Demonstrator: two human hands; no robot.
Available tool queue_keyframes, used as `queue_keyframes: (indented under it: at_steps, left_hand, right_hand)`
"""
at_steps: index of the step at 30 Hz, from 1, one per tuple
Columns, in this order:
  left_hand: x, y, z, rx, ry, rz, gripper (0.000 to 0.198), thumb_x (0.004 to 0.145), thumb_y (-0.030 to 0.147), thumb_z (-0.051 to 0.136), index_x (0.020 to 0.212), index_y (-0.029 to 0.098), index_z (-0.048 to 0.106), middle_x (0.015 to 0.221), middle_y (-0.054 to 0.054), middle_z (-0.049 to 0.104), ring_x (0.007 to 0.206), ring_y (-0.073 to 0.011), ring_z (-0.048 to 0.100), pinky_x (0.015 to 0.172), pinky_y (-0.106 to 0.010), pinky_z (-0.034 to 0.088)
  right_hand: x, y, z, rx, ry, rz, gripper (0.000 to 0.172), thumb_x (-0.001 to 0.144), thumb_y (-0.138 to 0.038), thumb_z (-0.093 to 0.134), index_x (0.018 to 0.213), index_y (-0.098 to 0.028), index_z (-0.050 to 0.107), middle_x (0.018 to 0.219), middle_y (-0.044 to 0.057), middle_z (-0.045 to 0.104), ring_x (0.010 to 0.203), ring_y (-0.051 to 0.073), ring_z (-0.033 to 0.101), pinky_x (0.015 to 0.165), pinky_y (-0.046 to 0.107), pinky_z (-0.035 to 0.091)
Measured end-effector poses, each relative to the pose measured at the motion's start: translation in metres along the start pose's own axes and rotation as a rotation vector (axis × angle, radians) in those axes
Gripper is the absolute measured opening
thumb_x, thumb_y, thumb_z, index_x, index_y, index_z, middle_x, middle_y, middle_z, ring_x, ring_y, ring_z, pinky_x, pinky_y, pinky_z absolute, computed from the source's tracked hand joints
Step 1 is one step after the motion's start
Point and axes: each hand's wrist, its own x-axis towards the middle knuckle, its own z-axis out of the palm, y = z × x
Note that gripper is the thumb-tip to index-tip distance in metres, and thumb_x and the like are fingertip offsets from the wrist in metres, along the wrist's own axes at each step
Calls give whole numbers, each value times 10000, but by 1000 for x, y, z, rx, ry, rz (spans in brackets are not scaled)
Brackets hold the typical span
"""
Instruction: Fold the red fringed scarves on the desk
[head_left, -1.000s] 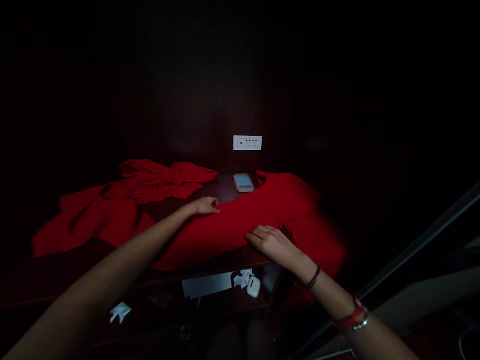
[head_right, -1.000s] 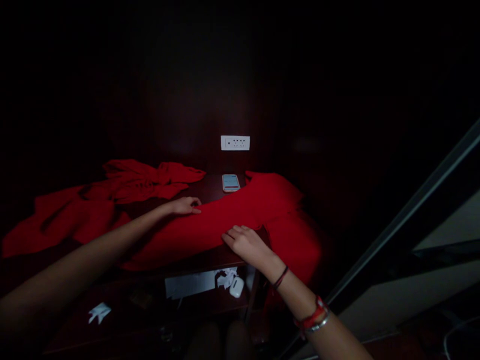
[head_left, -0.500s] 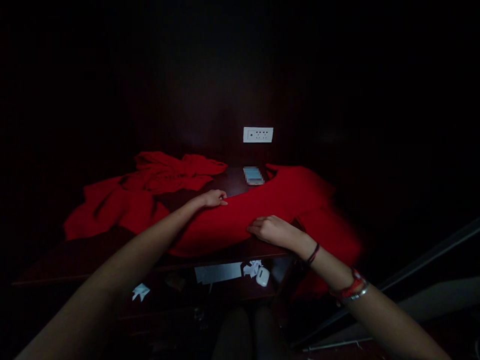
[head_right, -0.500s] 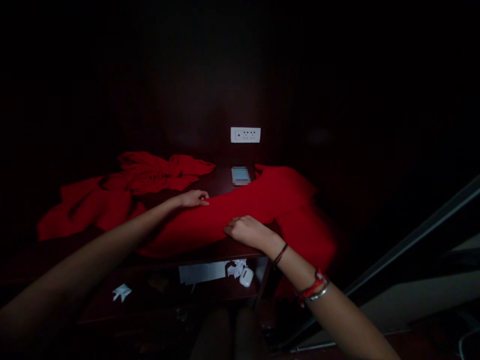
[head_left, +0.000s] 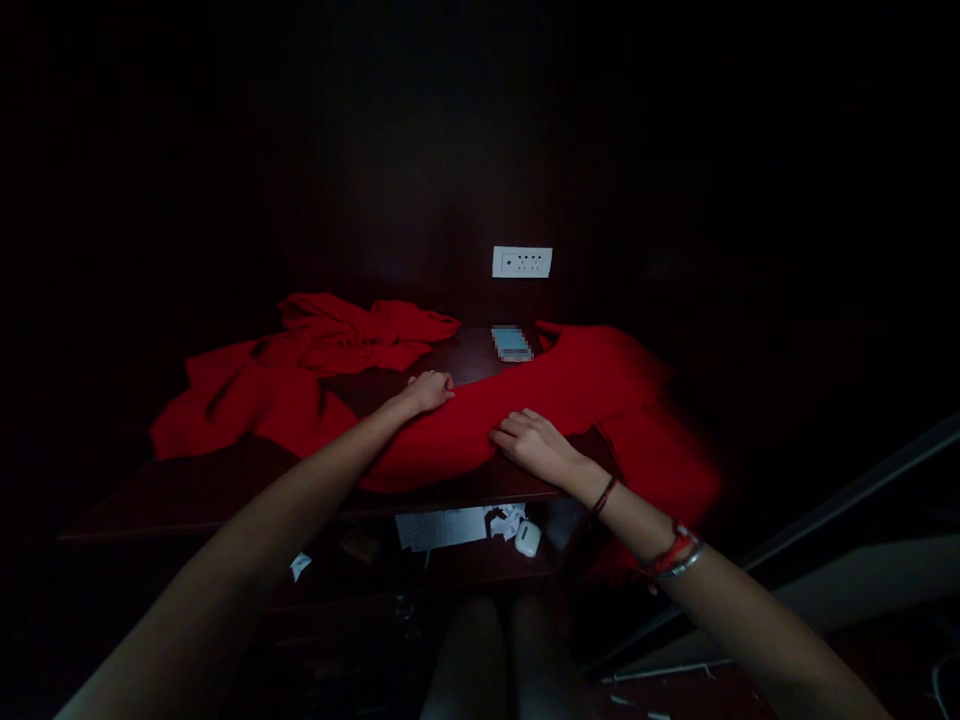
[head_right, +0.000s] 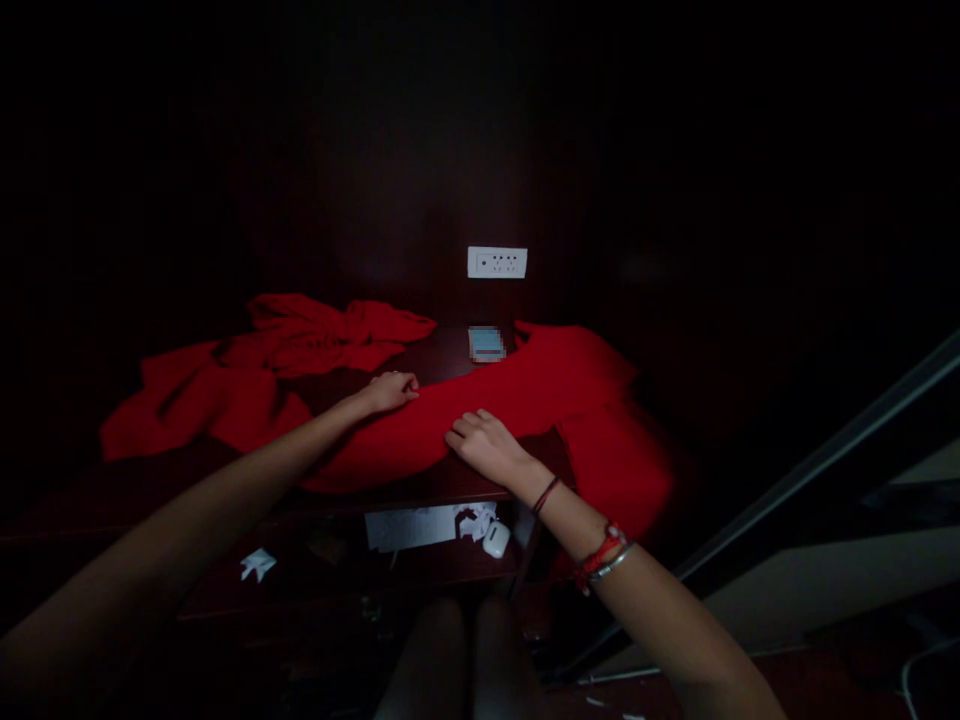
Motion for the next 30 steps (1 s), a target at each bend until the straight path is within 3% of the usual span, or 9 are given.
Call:
queue_keyframes:
  at_steps: [3,6,9,13,17,22,26,30]
  left_hand:
    - [1,2,-5,-60,-66,-15,126,653,286,493,661,174,550,657,-19,559,660,-145,499,584,-220,344]
    - [1,0,-16,-163,-155,23,163,640,304,490,580,158,529,551,10,522,565,-114,472,522,-199,336]
    - [3,0,-31,-513,-259,44,158,617,310,510,593,154,515,559,28,520,553,-98,466,533,-194,351]
    - [16,17,-55,-981,-222,4,131,608,252,555,685,153,518,657,24,552,609,-92,502,610,-213,387]
    - [42,62,-79,-1157,-186,87,79,691,193,506,744,140,530,678,5,560,618,-88,518,651,-241,410]
    - [90,138,-95,-1207,-20,141,223,722,129,473,938,161,517,673,5,552,553,-76,506,601,-240,424]
    - [133,196,-84,-1100,-11,252,306,693,83,462,983,160,518,657,1,549,532,-82,496,543,-224,414]
    - [161,239,-54,-882,-4,276,346,668,40,428,981,135,541,701,-17,575,546,-81,497,537,-203,406]
  right_hand:
    - [-2,-4,-3,-18,15,22,197,814,-153,353,855,-147,545,789,70,543,793,155,467,714,296,328]
    - [-9,-3,-8,7,20,101,208,809,-142,351,911,-148,533,769,73,551,740,149,484,674,270,350]
    - [-18,1,-12,106,65,242,272,799,-144,354,1030,-164,495,775,69,571,710,143,512,639,239,370]
    - [-22,15,-18,460,277,454,326,779,-148,339,1066,-185,488,782,46,601,709,122,545,658,217,395]
    - [-21,43,-33,979,479,680,370,764,-186,278,1082,-175,468,439,-40,512,414,87,490,457,187,382]
    - [-33,101,-53,1435,747,842,357,691,-190,294,998,-128,467,361,-59,437,310,78,434,332,152,267]
    - [-57,149,-49,1484,929,983,244,657,-139,282,833,-161,451,370,-74,397,295,62,413,314,137,234]
    - [-78,181,-23,1315,943,1237,212,674,-130,253,795,-171,421,411,-76,396,302,53,417,309,126,245]
